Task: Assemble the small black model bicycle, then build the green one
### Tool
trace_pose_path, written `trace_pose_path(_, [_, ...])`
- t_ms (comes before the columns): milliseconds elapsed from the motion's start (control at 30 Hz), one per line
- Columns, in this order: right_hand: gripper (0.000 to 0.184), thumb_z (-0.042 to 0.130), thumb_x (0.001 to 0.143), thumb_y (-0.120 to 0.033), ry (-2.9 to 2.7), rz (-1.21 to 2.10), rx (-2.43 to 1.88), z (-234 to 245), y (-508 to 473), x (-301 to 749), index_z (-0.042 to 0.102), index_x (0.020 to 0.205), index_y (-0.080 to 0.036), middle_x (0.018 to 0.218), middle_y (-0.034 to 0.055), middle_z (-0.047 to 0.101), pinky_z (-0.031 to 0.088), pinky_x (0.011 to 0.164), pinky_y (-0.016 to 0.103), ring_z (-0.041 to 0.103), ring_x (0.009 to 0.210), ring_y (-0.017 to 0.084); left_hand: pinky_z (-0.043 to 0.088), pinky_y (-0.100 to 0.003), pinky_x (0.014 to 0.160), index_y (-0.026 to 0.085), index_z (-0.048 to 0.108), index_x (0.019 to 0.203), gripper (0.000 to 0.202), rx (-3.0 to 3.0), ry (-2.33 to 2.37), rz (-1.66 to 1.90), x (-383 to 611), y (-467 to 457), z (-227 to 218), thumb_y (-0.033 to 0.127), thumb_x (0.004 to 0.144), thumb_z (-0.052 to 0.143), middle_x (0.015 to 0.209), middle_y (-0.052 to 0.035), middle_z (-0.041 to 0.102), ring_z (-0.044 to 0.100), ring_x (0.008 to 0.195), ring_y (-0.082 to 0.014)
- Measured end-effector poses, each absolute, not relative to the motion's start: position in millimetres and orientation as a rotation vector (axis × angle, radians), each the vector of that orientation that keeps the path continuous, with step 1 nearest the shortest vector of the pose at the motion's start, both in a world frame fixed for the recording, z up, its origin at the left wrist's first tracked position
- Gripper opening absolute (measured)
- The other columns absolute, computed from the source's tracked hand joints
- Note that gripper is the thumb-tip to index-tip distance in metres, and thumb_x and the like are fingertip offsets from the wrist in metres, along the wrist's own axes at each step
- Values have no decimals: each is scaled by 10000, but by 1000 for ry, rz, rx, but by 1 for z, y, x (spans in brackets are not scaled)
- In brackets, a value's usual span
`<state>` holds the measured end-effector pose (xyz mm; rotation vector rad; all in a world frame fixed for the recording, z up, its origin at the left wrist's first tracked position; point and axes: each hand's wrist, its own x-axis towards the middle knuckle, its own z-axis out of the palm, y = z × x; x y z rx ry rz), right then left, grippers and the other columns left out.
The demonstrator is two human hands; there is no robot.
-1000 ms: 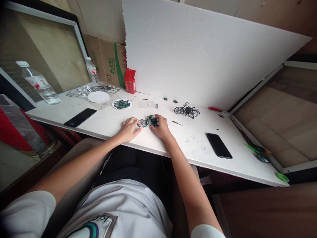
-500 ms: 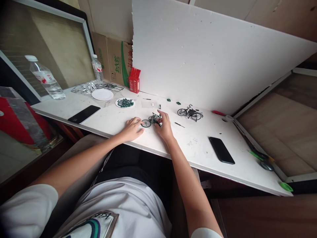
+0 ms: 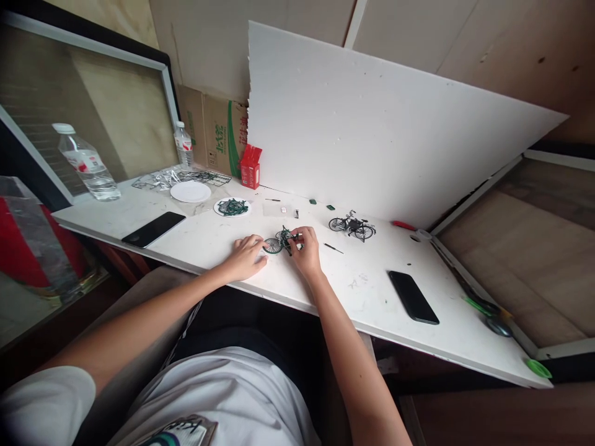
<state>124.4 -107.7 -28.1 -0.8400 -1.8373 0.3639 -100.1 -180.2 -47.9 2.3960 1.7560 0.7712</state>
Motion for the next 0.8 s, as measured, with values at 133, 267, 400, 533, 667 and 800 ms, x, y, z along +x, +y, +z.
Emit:
trace_pose_path(133, [117,676,924,-263,-1866,403,-853,-28,-110,124,646,1033,-232,1127,82,588,655,812,423,665,883,210,358,-542,1121,206,610,1313,370,2390,1751,784,-100,-181,-46,378,997,525,1376,-161,580,537,1318,-346])
trace_pose_path(267, [77,586,975,-243,-1863,378,-833,-28,-109,123,652,1015,-237,1105,98,612,647,844,440,662,988,246,353,-548,1125,212,613,1307,366,2392,1737,799,-100,-181,-47,383,996,525,1370,-158,585,541,1316,-348])
trace_pose_path(400, [116,546,986,-227,-1820,378,-826,-31,-105,125,648,1040,-242,1105,104,650,637,893,463,680,1026,258,352,-540,1130,236,617,1293,347,2382,1734,816,-100,-181,-47,378,987,537,1363,-143,589,541,1326,-346])
trace_pose_path(533, [138,579,982,-283,-1746,412,-863,-32,-103,126,625,1104,-236,1146,110,711,631,905,473,721,981,258,348,-550,1141,222,602,1300,352,2373,1736,803,-100,-181,-46,378,994,524,1368,-153,578,546,1325,-352])
trace_pose_path(667, [185,559,1002,-279,-1721,432,-841,-28,-108,126,593,1179,-242,1222,115,722,616,954,476,738,1019,250,355,-571,1145,199,501,1407,445,2351,1736,810,-99,-183,-43,381,1002,520,1418,-183,560,524,1365,-370])
trace_pose_path(800, [335,564,1015,-263,-1715,373,-737,-24,-116,124,510,1345,-279,1314,123,698,622,953,480,727,1041,243,389,-596,1131,185,415,1475,523,2292,1722,918,-99,-184,-39,404,1012,524,1498,-209,518,478,1417,-393])
